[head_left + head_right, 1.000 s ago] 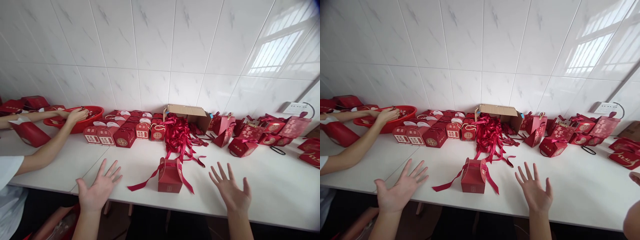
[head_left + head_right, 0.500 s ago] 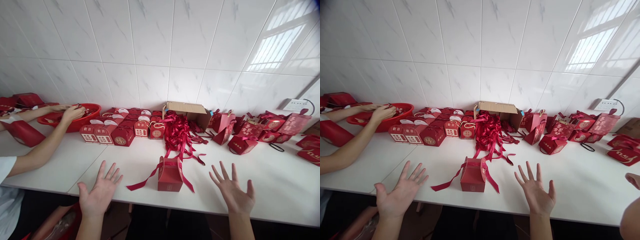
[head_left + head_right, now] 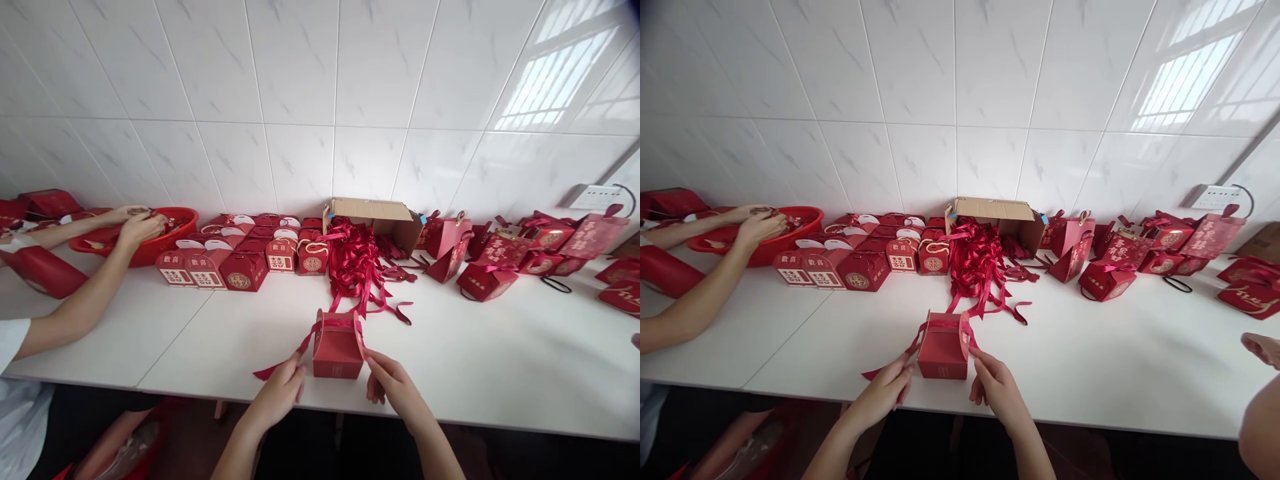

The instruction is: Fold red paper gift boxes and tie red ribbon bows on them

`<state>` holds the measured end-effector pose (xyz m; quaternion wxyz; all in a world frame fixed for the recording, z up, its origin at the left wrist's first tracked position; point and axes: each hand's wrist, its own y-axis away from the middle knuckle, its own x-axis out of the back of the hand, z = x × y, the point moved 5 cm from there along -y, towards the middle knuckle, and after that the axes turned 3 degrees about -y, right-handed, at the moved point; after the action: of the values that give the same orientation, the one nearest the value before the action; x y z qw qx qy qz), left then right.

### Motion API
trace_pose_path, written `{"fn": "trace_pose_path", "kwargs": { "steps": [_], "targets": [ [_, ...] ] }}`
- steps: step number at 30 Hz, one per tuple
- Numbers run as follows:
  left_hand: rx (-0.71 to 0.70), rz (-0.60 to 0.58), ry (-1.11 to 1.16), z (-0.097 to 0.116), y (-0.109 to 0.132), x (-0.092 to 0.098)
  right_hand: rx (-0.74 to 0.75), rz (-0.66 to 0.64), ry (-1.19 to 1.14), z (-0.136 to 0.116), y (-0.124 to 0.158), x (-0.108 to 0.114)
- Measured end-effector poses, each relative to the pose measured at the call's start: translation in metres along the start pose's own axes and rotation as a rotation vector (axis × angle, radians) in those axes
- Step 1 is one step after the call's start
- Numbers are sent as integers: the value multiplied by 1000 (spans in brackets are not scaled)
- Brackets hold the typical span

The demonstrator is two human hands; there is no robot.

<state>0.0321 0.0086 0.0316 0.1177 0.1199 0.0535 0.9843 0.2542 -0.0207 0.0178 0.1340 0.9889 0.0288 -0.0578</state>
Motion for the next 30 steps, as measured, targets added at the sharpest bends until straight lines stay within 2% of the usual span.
{"fn": "trace_pose_path", "kwargs": {
  "steps": [3, 6, 9, 12, 15, 20, 24, 30],
  "targets": [
    [89, 87, 226, -3, -11, 2, -85, -79, -41, 3, -3, -2],
    [113, 270, 550, -7, -18, 7, -104, -77, -302, 4, -7, -2],
    [123, 305, 662, -8, -23, 5, -1, 5, -655, 3, -14, -3],
    [98, 304, 721, -3, -26, 1, 112, 116, -835, 3, -21, -3],
    [32, 271, 700, 11, -27, -7, 196, 200, -790, 6, -22, -3],
    [-7, 194, 629, 30, -26, -26, 295, 253, -425, 9, -13, -8],
    [3, 166, 605, 31, -28, -34, 280, 263, -355, 8, -10, -14],
    [-2, 181, 550, 30, -27, -36, 146, 337, -366, 1, -12, -21]
  ]
}}
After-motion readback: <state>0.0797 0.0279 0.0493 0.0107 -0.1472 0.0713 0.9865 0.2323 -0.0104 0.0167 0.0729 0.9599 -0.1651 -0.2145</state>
